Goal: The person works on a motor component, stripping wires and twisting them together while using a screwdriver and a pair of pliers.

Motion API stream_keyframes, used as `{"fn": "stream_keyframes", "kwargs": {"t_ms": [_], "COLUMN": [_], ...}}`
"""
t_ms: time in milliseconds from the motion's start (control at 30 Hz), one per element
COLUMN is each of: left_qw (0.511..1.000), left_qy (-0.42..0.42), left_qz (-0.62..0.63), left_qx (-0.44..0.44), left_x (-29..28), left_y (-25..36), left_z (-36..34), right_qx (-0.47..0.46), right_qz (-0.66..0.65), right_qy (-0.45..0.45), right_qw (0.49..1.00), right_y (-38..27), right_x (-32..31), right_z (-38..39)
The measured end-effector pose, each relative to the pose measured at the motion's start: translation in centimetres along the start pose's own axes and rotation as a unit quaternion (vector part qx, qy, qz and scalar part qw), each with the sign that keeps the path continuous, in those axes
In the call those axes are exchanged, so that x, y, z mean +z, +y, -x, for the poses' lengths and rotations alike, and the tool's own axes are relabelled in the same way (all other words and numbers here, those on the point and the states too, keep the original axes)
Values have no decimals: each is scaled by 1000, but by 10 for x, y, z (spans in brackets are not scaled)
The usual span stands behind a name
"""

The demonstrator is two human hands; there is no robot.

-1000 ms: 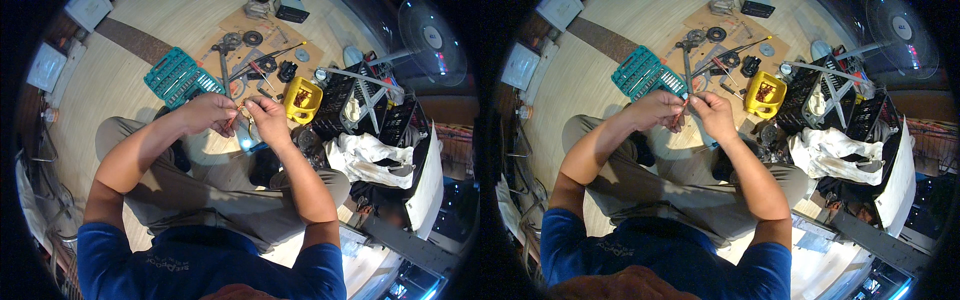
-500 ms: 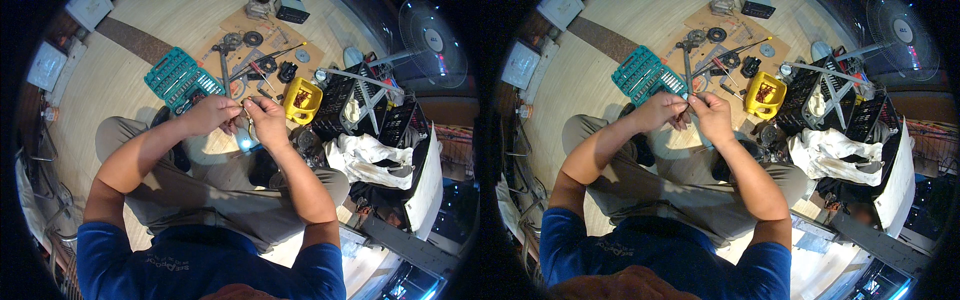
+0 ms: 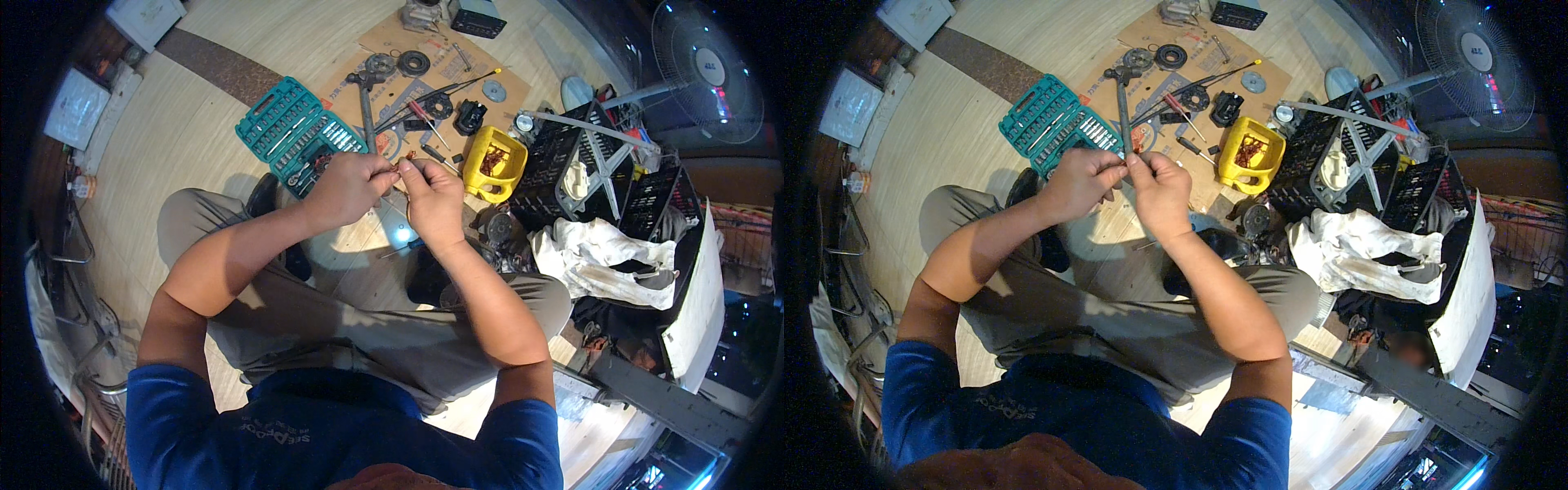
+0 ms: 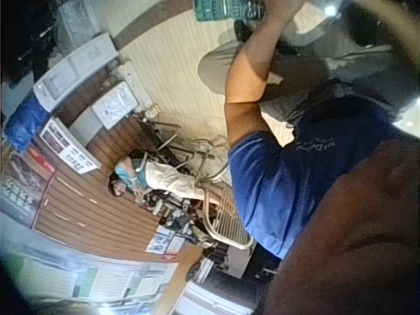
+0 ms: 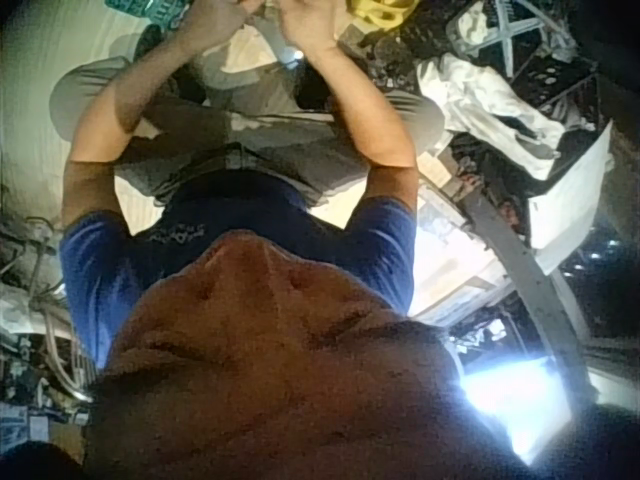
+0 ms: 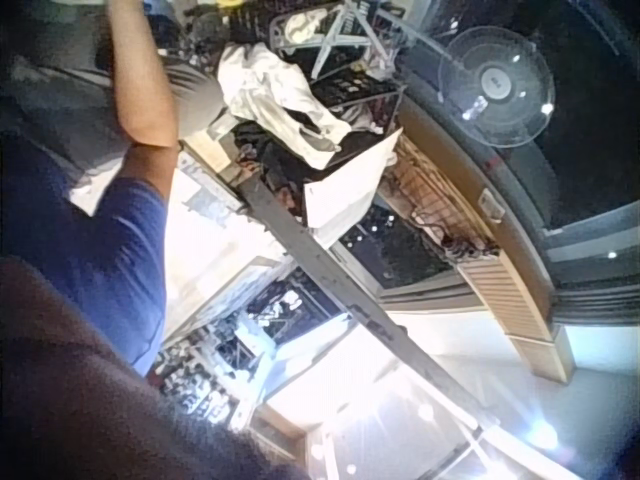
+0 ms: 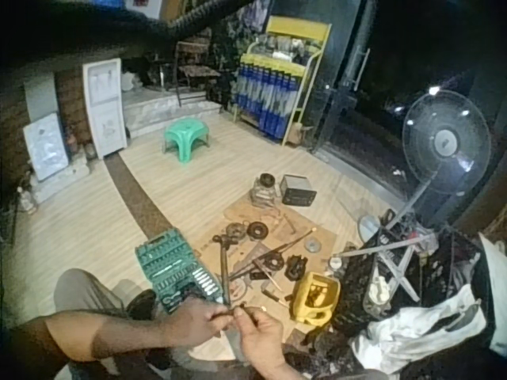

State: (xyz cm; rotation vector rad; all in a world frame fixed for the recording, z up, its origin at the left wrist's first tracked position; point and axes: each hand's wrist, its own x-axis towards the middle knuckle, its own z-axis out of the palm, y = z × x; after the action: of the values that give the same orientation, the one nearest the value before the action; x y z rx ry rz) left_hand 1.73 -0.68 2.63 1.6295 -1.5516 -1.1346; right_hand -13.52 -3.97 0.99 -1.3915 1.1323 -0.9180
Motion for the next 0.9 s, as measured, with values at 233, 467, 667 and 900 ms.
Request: {"fn": "stream_keyframes", "kwargs": {"t_ms": [233, 467, 667, 900], "left_qw": [921, 850, 837, 861], "left_qy": [-176, -229, -279, -257], "left_qz": [344, 466, 457, 434], "left_qx": [-57, -95, -113, -63], "left_x": [-9, -15, -16, -20], "left_y": [-19, -21, -16, -15], "left_z": [-6, -2, 3, 3], "right_qx": [6, 39, -7, -7], "right_qz": [-52, -7, 23, -21], "right_qy": [-49, -146, -114, -119], "right_qw": [997, 988, 993, 993], "right_y": [-12, -20, -10, -3], "right_x": [-8, -37, -45, -35], "right_z": [-1, -15, -21, -17]}}
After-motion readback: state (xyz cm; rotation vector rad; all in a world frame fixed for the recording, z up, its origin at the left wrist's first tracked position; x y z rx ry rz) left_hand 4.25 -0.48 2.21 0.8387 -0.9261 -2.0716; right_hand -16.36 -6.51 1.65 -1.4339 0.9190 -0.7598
